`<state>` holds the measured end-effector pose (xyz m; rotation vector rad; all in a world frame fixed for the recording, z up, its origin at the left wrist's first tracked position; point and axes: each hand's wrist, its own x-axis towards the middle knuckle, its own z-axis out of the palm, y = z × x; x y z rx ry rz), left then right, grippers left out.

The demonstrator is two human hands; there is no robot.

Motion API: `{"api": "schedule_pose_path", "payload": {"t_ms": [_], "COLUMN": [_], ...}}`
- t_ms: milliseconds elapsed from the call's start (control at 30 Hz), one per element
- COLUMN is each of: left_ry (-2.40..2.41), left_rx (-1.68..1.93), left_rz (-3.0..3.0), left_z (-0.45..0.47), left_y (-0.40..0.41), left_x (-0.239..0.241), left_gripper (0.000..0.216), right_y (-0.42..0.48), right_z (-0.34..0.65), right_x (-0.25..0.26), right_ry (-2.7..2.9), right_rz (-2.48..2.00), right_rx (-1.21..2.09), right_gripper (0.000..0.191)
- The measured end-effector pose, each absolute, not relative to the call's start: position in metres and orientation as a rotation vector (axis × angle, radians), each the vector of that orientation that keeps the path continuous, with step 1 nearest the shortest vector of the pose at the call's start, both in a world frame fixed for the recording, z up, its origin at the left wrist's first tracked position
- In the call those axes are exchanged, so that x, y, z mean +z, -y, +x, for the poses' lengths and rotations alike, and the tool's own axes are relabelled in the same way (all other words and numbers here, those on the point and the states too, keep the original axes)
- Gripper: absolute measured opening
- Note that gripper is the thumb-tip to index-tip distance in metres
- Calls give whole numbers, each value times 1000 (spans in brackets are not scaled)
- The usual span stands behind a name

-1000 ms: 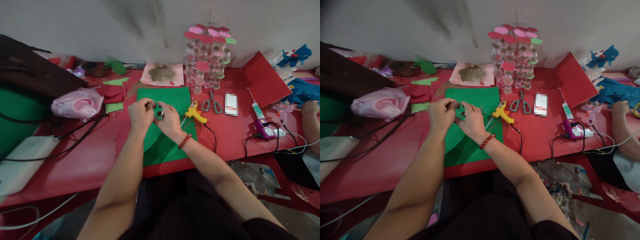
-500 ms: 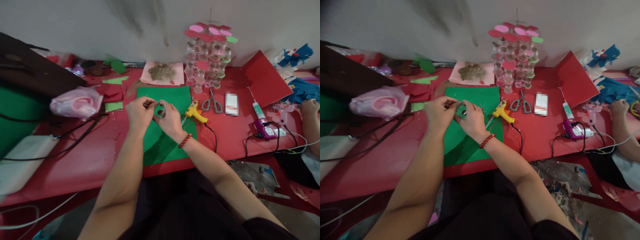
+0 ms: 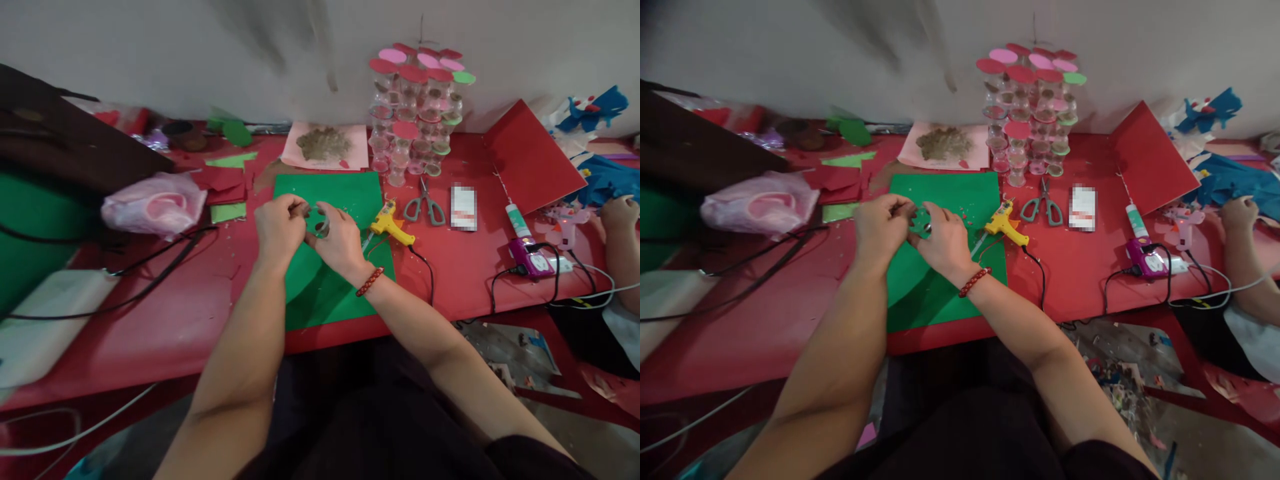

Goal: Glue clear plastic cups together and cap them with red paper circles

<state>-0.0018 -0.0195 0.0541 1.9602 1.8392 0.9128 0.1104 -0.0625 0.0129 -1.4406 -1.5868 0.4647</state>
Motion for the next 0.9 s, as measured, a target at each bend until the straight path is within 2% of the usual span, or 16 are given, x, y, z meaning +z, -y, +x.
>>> {"api": "schedule_pose_path", "payload": {"t_ms": [267,467,900], "left_ry": [-1601,-1660,-1768], "left_rx": [1050,1121,1010], "left_rz": [1862,1821,1801], "left_z": [-3,-2,-4], "left_y": [16,16,16], "left_x": [54,51,58], "left_gripper": [6,3,8], "right_y": [60,64,66], "right_z": [114,112,112], "right_x": [14,15,19], "right_ry": [1558,1595,1618], "right_rz": [-1450,-1442,-1408], "right_rx": [453,420,418], "right_gripper": [54,51,48]}}
